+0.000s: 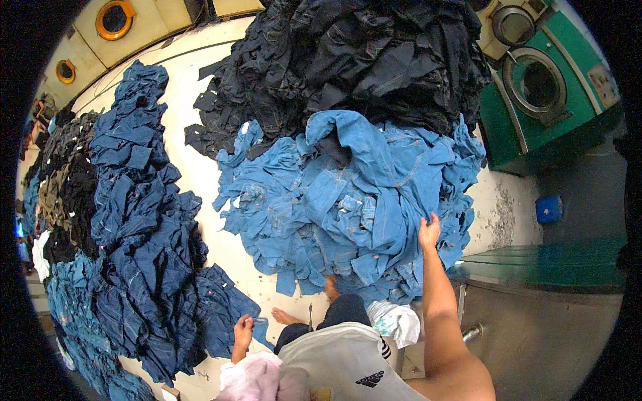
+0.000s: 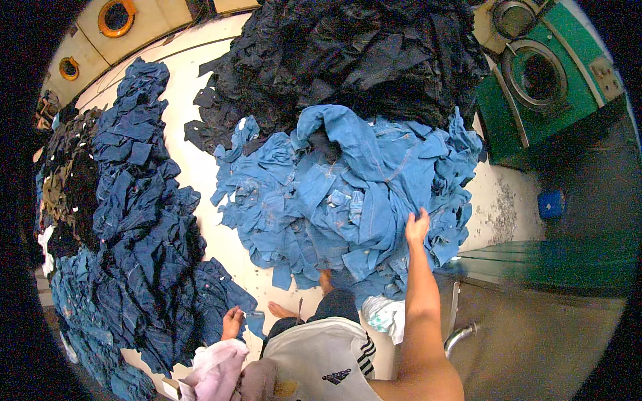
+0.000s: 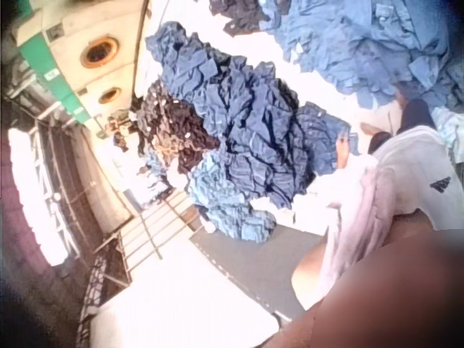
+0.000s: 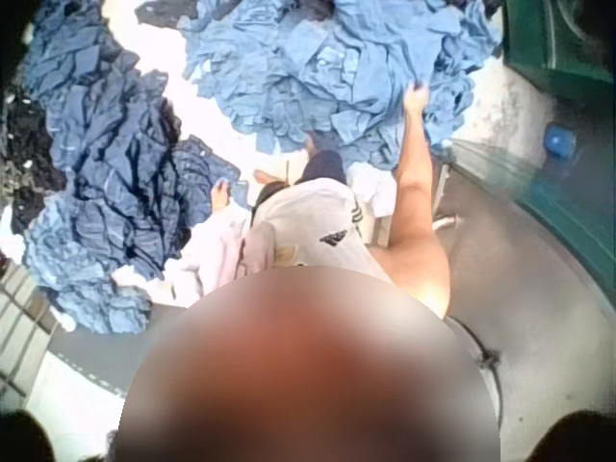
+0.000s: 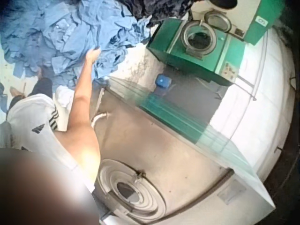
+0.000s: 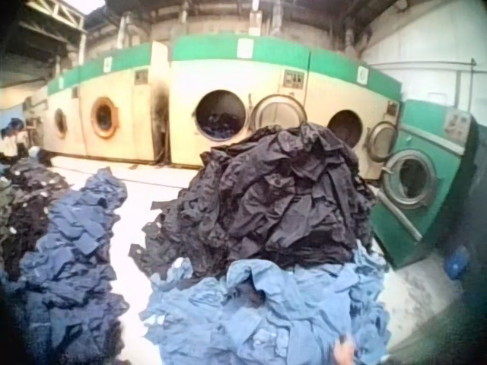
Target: The person sorts through large piles of denim garments on the floor, picking up individual items and moving them between piles. The person repeatedly lifts, shakes, and places jeans and shirts into different color-coded stacks.
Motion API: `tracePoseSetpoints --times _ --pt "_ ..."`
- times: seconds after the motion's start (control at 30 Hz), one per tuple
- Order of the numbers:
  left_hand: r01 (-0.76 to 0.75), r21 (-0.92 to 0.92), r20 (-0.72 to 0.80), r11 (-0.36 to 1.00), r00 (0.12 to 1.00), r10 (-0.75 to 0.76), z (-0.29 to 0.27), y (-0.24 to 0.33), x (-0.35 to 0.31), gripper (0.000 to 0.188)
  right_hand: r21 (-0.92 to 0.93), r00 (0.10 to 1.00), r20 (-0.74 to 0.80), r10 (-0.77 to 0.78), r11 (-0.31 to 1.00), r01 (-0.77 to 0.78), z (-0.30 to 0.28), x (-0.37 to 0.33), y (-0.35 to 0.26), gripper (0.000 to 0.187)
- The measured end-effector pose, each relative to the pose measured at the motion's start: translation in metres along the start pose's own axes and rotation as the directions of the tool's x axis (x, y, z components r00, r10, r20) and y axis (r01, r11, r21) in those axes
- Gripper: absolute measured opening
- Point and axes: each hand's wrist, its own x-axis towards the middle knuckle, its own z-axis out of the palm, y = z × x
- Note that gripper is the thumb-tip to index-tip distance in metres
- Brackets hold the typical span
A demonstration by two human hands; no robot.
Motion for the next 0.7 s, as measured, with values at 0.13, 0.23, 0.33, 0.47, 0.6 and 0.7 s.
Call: tracePoseSetpoints --times 0.13,0.23,0.33,0.47,0.6,0.7 --pt "0.035 0.080 0.033 0.996 0.999 -0.038 0.055 0.039 -0.004 0.041 -0.052 0.968 -0.203 -0.151 0.988 0.143 0.027 0.070 -0.033 0.058" --pt "0.044 0.342 0.104 0.939 0.991 -0.084 0.088 0.048 -0.013 0.045 -0.101 0.997 0.082 0.007 0.995 0.001 0.027 0.106 -0.074 0.053" --pt "-0.021 0.424 0.208 0.905 0.975 -0.075 0.115 0.072 -0.021 0.044 0.358 0.970 0.237 0.058 0.923 -0.142 -0.005 0.128 -0.138 0.045" --pt "-0.196 0.177 0.246 0.964 0.958 0.150 0.161 0.169 -0.014 0.044 0.592 0.967 0.142 -0.212 0.801 0.089 -0.040 0.090 -0.227 0.039" --pt "-0.323 -0.098 0.340 0.941 0.878 0.337 0.221 0.303 0.001 0.045 0.702 0.902 -0.013 -0.431 0.638 0.316 -0.071 0.037 -0.281 0.033" --pt "-0.337 -0.107 0.482 0.935 0.805 0.346 0.261 0.380 0.000 0.059 0.657 0.930 0.043 -0.365 0.712 0.249 -0.105 0.023 -0.311 0.028"
